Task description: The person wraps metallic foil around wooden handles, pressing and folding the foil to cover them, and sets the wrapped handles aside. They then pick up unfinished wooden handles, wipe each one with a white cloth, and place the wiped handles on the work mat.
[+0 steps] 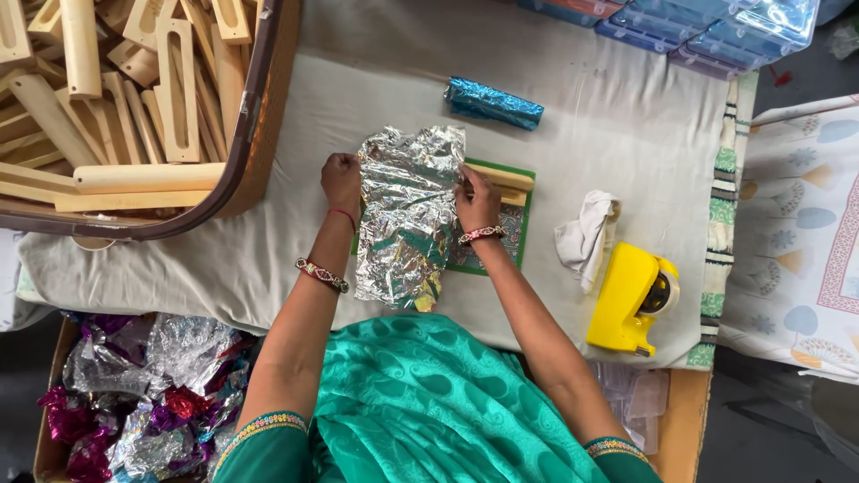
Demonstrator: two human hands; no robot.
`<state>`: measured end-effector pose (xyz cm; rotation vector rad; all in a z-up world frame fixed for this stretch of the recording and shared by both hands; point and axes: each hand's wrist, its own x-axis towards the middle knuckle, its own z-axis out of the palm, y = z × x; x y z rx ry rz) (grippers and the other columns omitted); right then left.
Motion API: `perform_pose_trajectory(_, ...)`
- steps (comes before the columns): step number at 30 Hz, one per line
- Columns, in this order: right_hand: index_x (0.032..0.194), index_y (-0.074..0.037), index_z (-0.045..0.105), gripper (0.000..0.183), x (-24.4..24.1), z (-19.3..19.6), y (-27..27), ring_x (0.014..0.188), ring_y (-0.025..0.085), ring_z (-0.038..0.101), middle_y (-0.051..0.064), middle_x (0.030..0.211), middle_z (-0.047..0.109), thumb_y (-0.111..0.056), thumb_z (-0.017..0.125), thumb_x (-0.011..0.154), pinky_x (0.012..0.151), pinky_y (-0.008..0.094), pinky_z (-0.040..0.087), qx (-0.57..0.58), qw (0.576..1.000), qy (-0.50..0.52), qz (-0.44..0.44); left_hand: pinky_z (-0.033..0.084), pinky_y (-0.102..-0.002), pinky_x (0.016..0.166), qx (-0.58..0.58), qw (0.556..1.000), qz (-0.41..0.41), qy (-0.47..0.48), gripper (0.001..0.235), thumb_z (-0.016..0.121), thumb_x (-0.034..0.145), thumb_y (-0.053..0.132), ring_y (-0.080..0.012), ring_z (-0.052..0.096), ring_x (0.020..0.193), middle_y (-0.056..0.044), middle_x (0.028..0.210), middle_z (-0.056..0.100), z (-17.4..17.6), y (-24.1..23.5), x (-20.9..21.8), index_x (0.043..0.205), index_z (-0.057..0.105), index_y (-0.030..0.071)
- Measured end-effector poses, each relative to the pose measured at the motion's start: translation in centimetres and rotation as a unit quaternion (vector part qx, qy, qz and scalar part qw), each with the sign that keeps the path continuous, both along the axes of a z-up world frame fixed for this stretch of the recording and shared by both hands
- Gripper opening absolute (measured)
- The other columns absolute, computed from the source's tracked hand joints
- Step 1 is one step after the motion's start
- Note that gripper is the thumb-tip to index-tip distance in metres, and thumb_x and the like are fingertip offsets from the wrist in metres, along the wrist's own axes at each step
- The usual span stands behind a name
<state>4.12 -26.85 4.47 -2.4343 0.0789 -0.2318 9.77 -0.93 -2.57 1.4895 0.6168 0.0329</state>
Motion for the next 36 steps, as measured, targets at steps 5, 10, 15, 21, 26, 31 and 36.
perform_pose_trajectory(5,0.143,-0.01,0.061,0.047,-2.7,3.8,2.4,0.12,0.026,0.064,0.011,0.143,0.056,-0.017,0.072,0.097,0.098,0.04,0.058,-0.071,0.993,-0.098,0.012,0.055,-0.031,0.073,0.138,0.99,-0.001,0.031,0.012,0.071,0.091,0.014,-0.0162,0.069,0.075,-0.008,0.085,0.075,0.0,0.3,-0.1,0.093,0.068,0.003)
perform_pose_trajectory(10,0.143,-0.019,0.055,0.051,-4.3,5.2,7.2,0.144,0.03,0.05,0.009,0.158,0.048,-0.045,0.066,0.101,0.118,0.048,0.043,-0.126,0.964,-0.114,0.206,0.055,-0.036,0.073,0.219,0.975,-0.003,0.021,0.012,0.073,0.09,0.015,-0.0218,0.071,0.075,-0.011,0.083,0.076,-0.3,0.0,-0.1,0.092,0.069,0.004)
perform_pose_trajectory(15,0.155,-0.019,0.043,0.087,-3.7,4.5,7.9,0.145,0.032,0.041,0.009,0.154,0.048,-0.069,0.062,0.086,0.119,0.068,0.016,-0.211,0.94,0.099,0.248,0.058,-0.036,0.072,0.116,0.993,-0.005,0.036,0.014,0.07,0.082,0.007,-0.0242,0.072,0.076,-0.011,0.085,0.074,4.5,1.6,-0.6,0.095,0.065,0.004)
perform_pose_trajectory(21,0.159,-0.015,0.036,0.097,-3.6,3.2,7.2,0.147,0.036,0.035,0.013,0.157,0.046,-0.075,0.056,0.086,0.116,0.068,0.014,-0.218,0.934,0.031,0.279,0.053,-0.041,0.095,0.373,0.876,-0.231,-0.202,0.025,0.066,0.087,-0.001,-0.031,0.063,0.114,-0.009,0.124,0.065,12.0,-0.6,-6.5,0.11,0.061,0.008)
perform_pose_trajectory(26,0.151,-0.016,0.044,0.096,-4.1,2.5,6.2,0.148,0.038,0.029,0.016,0.158,0.04,-0.077,0.057,0.077,0.117,0.06,0.015,-0.276,0.91,0.091,0.295,0.036,-0.047,0.111,0.459,0.743,-0.404,-0.272,0.059,0.071,0.079,0.014,-0.0315,0.048,0.135,-0.012,0.144,0.057,13.5,-2.7,-5.4,0.136,0.056,0.014)
perform_pose_trajectory(31,0.148,-0.024,0.05,0.079,-6.1,5.9,4.6,0.152,0.03,0.029,0.003,0.157,0.042,-0.075,0.052,0.089,0.127,0.061,0.014,-0.27,0.889,0.11,0.352,0.018,-0.055,0.117,0.504,0.678,-0.471,-0.256,0.076,0.076,0.072,0.03,-0.0303,0.041,0.14,-0.01,0.143,0.055,11.1,-2.6,-1.2,0.143,0.055,0.018)
perform_pose_trajectory(36,0.146,-0.031,0.055,0.063,-11.1,4.3,1.2,0.147,0.031,0.038,0.008,0.158,0.045,-0.057,0.061,0.089,0.113,0.064,0.021,-0.231,0.914,0.012,0.334,0.044,-0.046,0.103,0.41,0.805,-0.425,-0.048,0.02,0.072,0.091,0.035,-0.0255,0.071,0.1,-0.006,0.099,0.077,12.4,-1.7,1.6,0.094,0.08,0.017)
